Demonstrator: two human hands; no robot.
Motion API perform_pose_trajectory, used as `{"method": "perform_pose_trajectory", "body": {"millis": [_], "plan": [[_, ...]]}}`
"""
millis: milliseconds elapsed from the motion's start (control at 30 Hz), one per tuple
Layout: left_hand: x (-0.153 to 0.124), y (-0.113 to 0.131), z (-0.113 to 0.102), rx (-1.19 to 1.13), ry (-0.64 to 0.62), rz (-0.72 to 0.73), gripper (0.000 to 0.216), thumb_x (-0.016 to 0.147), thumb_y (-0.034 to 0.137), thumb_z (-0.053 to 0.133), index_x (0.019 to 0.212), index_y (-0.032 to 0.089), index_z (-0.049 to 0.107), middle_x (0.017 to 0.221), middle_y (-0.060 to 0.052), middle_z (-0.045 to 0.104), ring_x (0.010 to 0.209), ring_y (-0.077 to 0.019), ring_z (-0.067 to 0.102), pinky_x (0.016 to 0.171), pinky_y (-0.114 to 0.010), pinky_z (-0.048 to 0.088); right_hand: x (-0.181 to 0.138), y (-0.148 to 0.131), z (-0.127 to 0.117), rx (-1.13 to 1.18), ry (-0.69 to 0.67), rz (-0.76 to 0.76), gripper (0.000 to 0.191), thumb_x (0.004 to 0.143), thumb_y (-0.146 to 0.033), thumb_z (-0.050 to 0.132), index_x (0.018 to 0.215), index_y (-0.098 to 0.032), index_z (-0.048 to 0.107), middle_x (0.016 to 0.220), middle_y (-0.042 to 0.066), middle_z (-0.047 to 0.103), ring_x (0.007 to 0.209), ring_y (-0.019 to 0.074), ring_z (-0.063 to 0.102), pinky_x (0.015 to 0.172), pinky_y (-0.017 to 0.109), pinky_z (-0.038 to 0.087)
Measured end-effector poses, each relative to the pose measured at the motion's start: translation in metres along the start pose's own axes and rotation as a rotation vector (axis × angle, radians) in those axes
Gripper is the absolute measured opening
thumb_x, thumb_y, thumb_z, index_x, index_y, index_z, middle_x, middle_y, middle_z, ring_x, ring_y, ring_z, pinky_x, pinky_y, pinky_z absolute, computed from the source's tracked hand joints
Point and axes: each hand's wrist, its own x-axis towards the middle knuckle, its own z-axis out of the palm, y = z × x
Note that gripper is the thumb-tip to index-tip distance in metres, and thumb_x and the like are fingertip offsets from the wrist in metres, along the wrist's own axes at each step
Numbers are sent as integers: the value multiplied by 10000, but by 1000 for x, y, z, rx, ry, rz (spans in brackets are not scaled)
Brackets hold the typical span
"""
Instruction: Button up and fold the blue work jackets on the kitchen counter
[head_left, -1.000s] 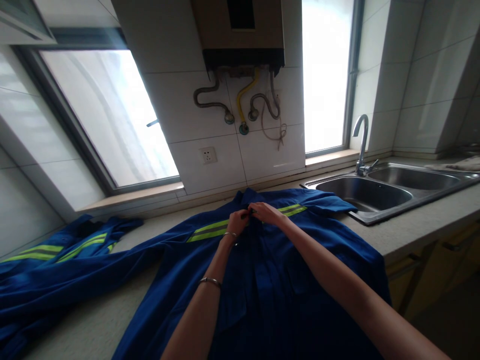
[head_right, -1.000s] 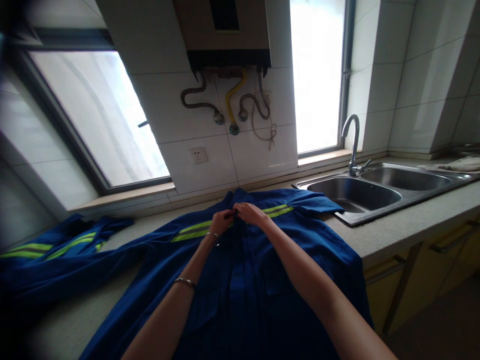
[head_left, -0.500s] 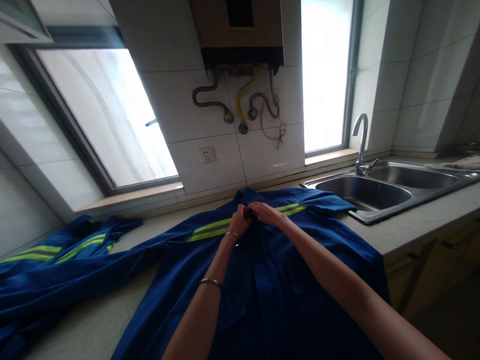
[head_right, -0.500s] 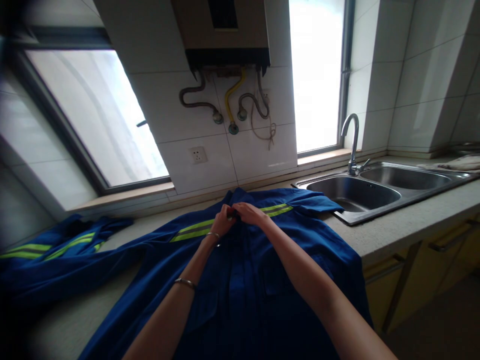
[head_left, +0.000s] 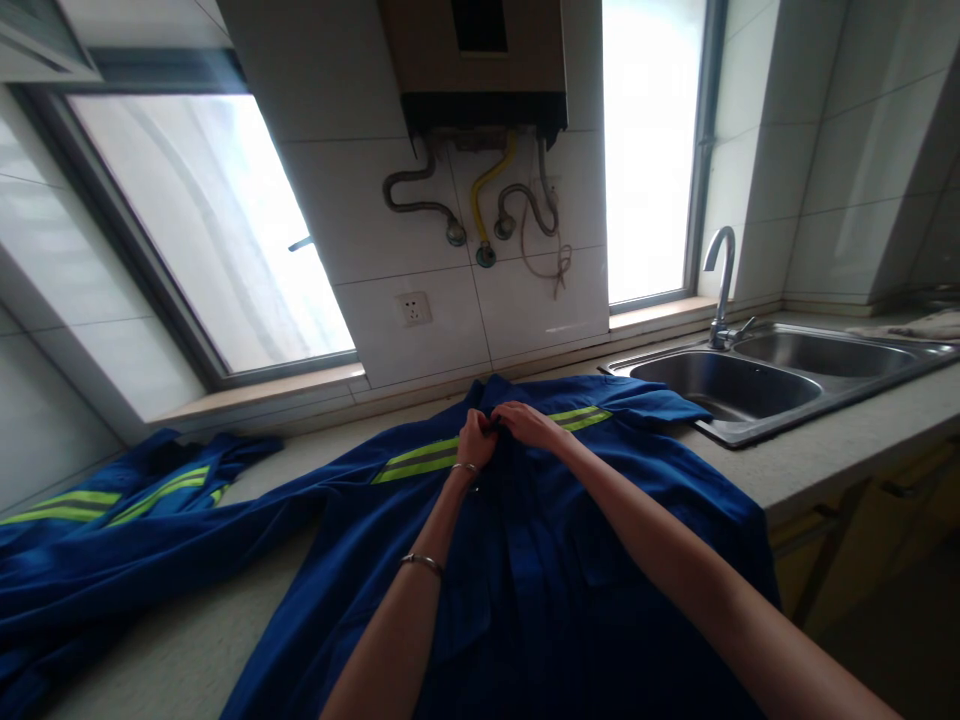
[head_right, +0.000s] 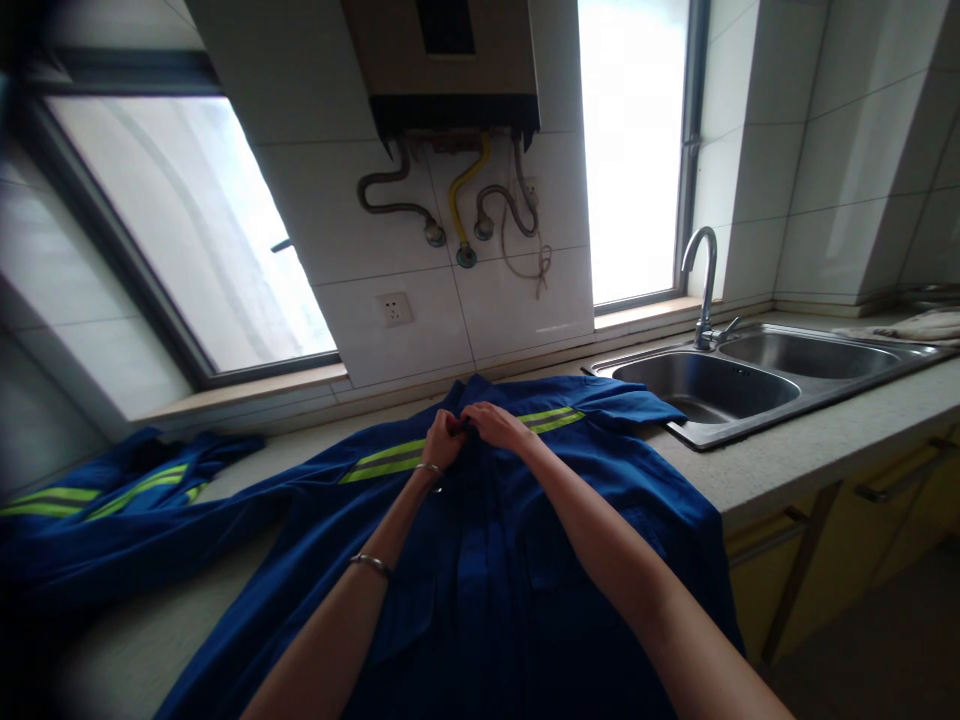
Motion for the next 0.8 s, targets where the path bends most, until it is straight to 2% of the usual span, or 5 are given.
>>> {"method": "perform_pose_trajectory", "body": {"millis": [233,433,567,667,800], "plan": [[-1,1,-2,-35,-24,54,254,646,99,545,771,228,365,690,49,518,624,-129,532,594,-238,402,-4,-5,-4,-76,-30,120,239,892,-167,411,1033,-244,588,943,21,601,957,160,501,772,242,399],[-3,5,-4,-34,-14,103,257,649,75,530,794,228,383,719,31,533,670,-150,565,646,-258,407,-4,-16,-13,-202,-55,142,296,853,-125,423,1056,-274,579,968,29,621,966,188,498,688,233,395],[-2,4,-1,-51,15,66,288,644,76,546,818,229,375,749,13,572,709,-166,592,662,-267,423,-2,-10,-15,-67,-13,164,265,865,-184,458,1094,-258,569,1012,21,627,910,161,547,719,228,402],[-1,0,1,-75,18,30,294,643,97,569,809,231,368,760,6,604,720,-169,612,653,-265,439,-2,-1,-15,82,-66,130,218,842,-222,523,1044,-231,605,909,1,642,800,128,577,710,202,401],[0,-3,2,-103,-1,25,298,641,110,587,792,235,362,767,13,632,727,-161,629,661,-260,452,-1,7,-15,74,-97,60,210,834,-157,515,999,-215,631,858,1,637,784,117,575,719,194,392]]}}
